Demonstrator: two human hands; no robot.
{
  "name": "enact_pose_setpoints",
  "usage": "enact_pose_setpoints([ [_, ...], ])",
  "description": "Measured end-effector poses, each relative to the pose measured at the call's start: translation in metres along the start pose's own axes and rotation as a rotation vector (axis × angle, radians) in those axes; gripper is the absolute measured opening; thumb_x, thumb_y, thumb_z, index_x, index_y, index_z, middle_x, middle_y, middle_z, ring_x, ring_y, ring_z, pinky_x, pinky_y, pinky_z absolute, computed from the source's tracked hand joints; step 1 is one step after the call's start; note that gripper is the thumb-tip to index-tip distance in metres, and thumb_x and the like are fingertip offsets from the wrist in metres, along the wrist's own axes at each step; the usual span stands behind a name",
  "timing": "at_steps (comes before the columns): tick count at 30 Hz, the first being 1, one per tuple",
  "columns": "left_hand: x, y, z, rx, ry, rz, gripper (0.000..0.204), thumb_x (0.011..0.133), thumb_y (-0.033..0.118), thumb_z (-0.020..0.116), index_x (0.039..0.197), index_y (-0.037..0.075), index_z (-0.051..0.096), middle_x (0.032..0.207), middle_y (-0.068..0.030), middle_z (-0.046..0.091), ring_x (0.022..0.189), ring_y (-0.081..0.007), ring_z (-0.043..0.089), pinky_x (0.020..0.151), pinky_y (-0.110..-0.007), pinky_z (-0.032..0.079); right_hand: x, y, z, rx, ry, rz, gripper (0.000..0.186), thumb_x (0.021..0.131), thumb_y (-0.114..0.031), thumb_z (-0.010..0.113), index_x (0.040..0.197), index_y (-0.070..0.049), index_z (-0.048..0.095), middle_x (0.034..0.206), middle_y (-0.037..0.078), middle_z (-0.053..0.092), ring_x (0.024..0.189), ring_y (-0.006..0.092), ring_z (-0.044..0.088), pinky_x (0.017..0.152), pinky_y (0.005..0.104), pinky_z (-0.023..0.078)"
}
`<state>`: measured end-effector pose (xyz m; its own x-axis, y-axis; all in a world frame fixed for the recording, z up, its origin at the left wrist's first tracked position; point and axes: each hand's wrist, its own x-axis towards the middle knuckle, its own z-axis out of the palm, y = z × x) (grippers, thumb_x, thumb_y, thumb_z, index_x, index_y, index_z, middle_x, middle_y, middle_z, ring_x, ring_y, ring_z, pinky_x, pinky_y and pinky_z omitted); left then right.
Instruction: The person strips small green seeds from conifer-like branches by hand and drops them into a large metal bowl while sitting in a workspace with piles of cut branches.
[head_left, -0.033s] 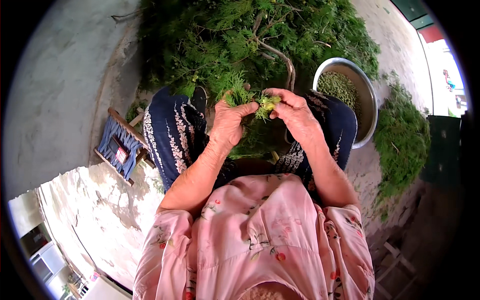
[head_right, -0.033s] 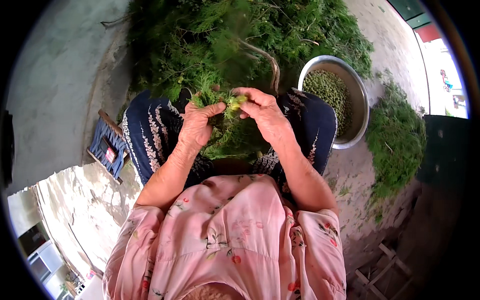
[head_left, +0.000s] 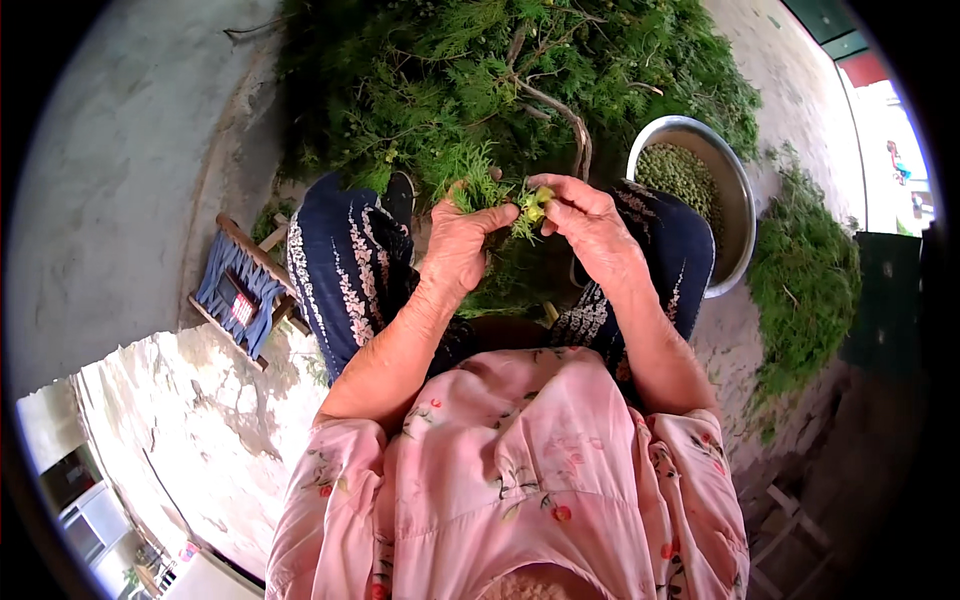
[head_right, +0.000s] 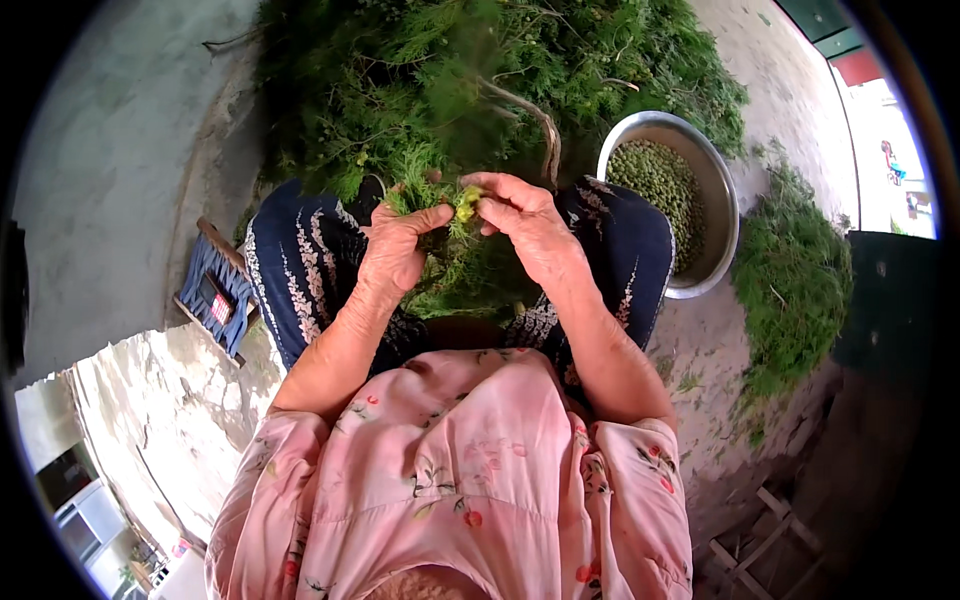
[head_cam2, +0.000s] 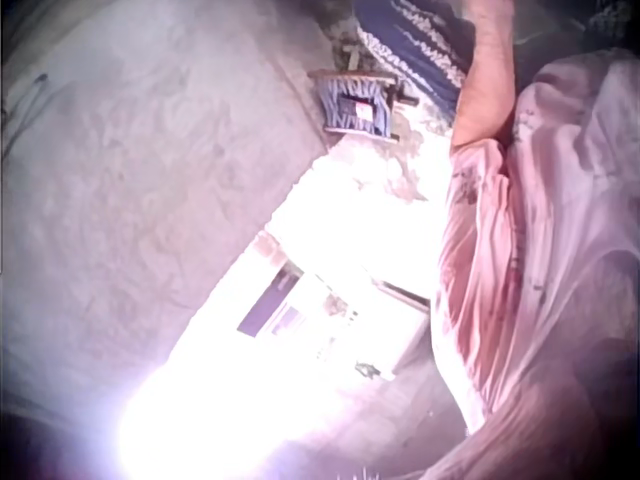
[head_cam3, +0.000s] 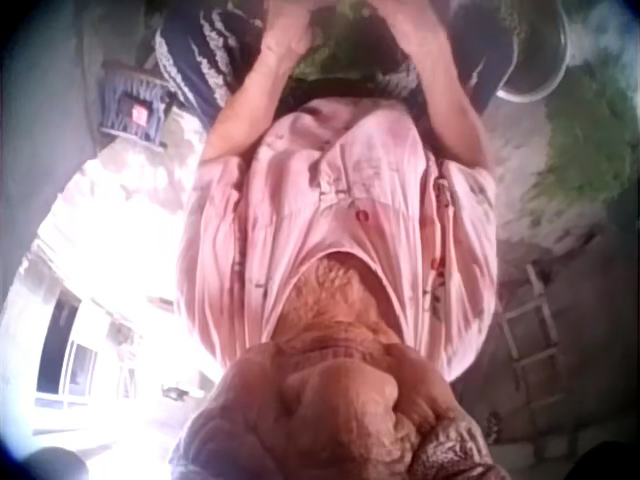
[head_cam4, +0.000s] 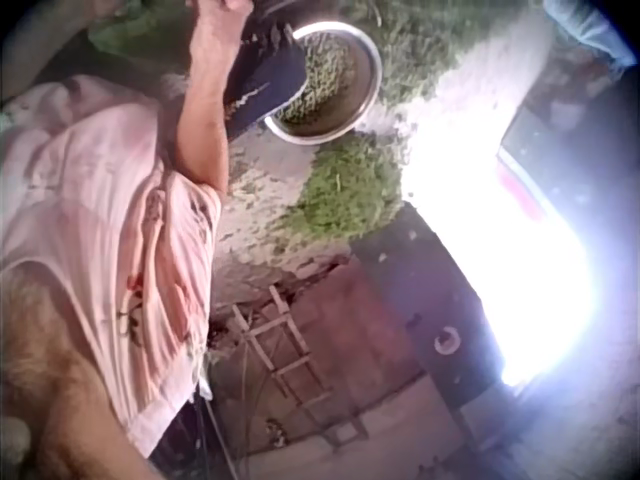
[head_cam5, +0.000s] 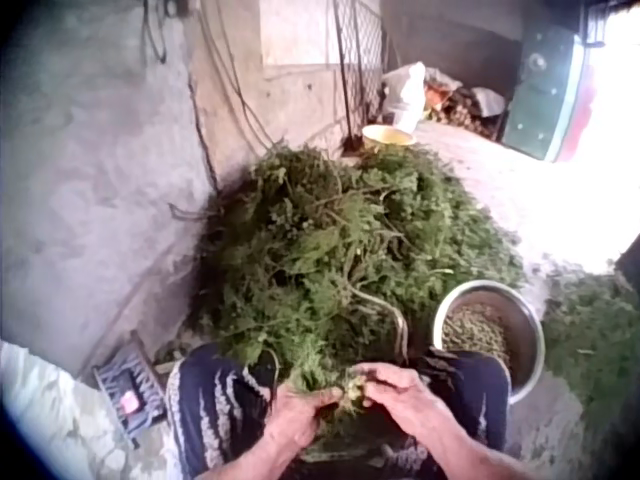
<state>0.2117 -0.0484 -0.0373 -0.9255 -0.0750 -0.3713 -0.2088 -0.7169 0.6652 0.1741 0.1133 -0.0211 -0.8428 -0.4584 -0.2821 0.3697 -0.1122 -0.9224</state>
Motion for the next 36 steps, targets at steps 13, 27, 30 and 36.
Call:
enact_pose_setpoints([
  [13,-0.003,-0.008,-0.001,0.414,-0.117,0.024,0.038,0.069,-0.007,0.061,0.106,-0.003,0.05,0.085,-0.0085,0.061,0.067,-0.0142,0.058,0.06,-0.026,0.05,0.003,0.018,0.006,0.279,0.204,0.137,0.012,0.083,-0.012,0.058,0.086,-0.001,0.059,0.072,0.0,0.057,0.058,0.0074,0.048,0.05,0.0211,0.038],
  [27,-0.002,-0.009,-0.001,0.32,-0.104,-0.051,0.019,0.069,0.008,0.061,0.086,-0.001,0.059,0.067,-0.0041,0.058,0.059,-0.0092,0.049,0.064,-0.021,0.042,0.0,0.011,0.015,0.176,0.207,-0.038,0.017,0.083,-0.014,0.058,0.088,0.002,0.058,0.066,0.001,0.054,0.052,0.0068,0.047,0.046,0.0199,0.037],
  [30,-0.001,-0.018,-0.017,0.439,-0.139,0.042,0.02,0.069,0.006,0.06,0.087,-0.002,0.057,0.078,-0.0059,0.056,0.065,-0.013,0.052,0.062,-0.025,0.043,0.001,0.01,0.011,0.128,0.142,0.007,0.02,0.083,-0.016,0.058,0.091,0.002,0.058,0.067,0.001,0.054,0.052,0.0072,0.046,0.046,0.0203,0.038],
  [36,-0.005,-0.003,-0.002,0.292,0.003,-0.2,0.028,0.067,0.008,0.062,0.092,0.0,0.051,0.081,-0.0068,0.052,0.063,-0.0166,0.05,0.058,-0.029,0.043,-0.001,0.015,0.009,0.195,0.094,0.022,0.019,0.085,-0.02,0.057,0.085,-0.001,0.055,0.063,0.001,0.05,0.05,0.0072,0.043,0.043,0.0203,0.034],
])
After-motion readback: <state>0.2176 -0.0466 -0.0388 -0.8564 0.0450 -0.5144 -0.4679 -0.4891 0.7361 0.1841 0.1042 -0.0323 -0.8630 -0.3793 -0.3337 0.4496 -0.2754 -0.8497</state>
